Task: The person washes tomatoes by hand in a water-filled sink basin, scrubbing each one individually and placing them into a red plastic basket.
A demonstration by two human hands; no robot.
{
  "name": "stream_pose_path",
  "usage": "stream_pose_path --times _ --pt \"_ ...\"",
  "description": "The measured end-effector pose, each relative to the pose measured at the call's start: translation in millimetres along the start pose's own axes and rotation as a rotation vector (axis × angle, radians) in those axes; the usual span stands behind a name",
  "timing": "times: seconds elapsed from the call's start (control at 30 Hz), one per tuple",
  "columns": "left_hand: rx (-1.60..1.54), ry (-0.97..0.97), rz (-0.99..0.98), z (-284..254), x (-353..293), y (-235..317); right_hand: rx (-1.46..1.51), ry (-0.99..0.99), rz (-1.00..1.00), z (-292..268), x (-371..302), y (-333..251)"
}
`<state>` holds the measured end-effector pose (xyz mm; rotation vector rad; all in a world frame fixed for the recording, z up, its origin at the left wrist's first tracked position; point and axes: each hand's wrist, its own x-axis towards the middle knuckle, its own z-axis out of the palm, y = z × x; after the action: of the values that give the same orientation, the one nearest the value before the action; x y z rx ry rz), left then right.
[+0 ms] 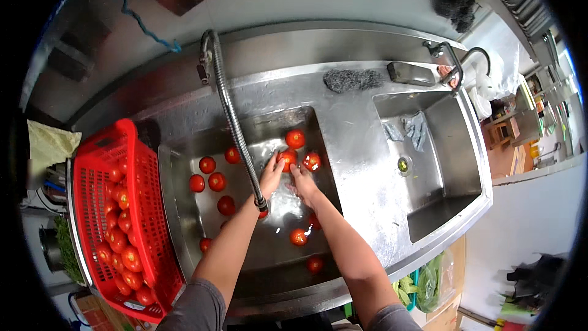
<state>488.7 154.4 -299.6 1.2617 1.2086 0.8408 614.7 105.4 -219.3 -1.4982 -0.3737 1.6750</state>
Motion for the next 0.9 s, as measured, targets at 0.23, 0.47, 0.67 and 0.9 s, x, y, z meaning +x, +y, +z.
stream_pose_path --times 0.23,0.47,0.67,0.9 --pt "-0.005 -0.045 -0.312 5 -56 28 -0.551 0.152 -0.210 -18 5 49" --pt "-0.032 -0.064 -0.614 -20 -175 16 -1.144 -0.125 -0.184 -8 -79 113" --pt "-0.319 0.042 -0.595 -66 -240 53 -0.719 -0.199 -0.020 40 -146 105" --pt "-0.460 0.015 -0.439 -111 -292 146 -0.517 -0.157 -0.227 83 -231 74"
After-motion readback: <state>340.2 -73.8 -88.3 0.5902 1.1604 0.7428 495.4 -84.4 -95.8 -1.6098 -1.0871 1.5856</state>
